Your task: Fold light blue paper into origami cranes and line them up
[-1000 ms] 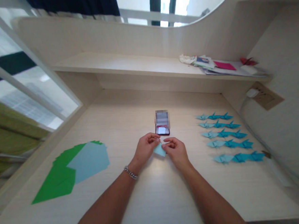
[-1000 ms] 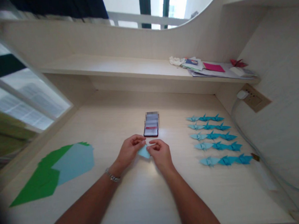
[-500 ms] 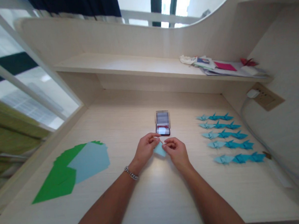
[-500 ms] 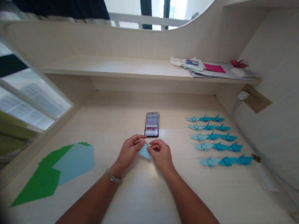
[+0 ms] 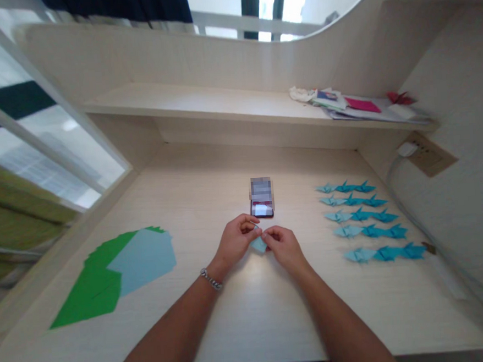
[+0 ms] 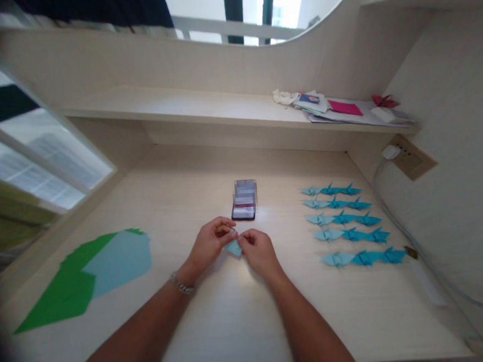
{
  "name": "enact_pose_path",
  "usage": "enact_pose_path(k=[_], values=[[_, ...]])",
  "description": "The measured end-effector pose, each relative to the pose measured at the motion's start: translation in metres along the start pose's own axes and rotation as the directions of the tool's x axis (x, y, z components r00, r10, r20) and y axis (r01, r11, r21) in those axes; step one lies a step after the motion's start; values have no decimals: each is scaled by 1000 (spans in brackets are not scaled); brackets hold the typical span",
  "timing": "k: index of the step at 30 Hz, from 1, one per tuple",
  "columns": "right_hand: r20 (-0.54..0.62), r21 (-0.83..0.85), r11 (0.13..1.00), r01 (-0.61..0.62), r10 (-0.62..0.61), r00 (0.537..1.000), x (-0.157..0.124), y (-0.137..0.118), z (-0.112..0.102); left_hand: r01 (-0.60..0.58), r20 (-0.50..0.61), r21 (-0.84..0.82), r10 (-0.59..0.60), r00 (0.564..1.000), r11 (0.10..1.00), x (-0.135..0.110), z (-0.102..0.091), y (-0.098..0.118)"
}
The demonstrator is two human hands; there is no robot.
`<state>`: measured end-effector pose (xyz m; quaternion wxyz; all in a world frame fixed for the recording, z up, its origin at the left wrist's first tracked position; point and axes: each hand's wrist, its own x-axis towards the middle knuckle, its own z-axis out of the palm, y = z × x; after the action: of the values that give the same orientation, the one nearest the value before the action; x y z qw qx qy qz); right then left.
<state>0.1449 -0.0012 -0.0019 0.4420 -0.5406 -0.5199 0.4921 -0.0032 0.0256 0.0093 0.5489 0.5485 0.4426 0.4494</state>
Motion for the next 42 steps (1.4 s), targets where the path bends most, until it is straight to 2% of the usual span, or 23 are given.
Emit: enact_pose_path(k=[5,7,11,22,28,33,36,42], values=[[-60,-137,988,70,-79,995,-3,-4,2,3,-24,-30,-4,1000,1000,0,2,-2],[-69,-118,991,56,-64,996,-4,-5,2,-4,-52,-35,3,999,999,0,3,-4],[-7,-79,997,19,-20,1000,-3,-3,1,-17,-89,-30,14,996,999,0,4,-5],[9,-30,1000,3,-3,1000,-3,-3,1,-17,-107,-40,12,994,999,1,1,-1],[25,68,997,-39,37,999,-3,-4,2,-27,-108,-44,22,994,999,4,-3,-4],[-11,38,999,-12,13,1000,-3,-4,2,-25,-109,-51,20,994,998,4,-4,-3],[10,63,997,-35,35,999,-4,-4,2,-31,-120,-58,24,992,998,5,-5,-1],[39,96,995,2,-6,999,-4,-5,2,-27,-129,-59,19,991,998,4,-7,3]])
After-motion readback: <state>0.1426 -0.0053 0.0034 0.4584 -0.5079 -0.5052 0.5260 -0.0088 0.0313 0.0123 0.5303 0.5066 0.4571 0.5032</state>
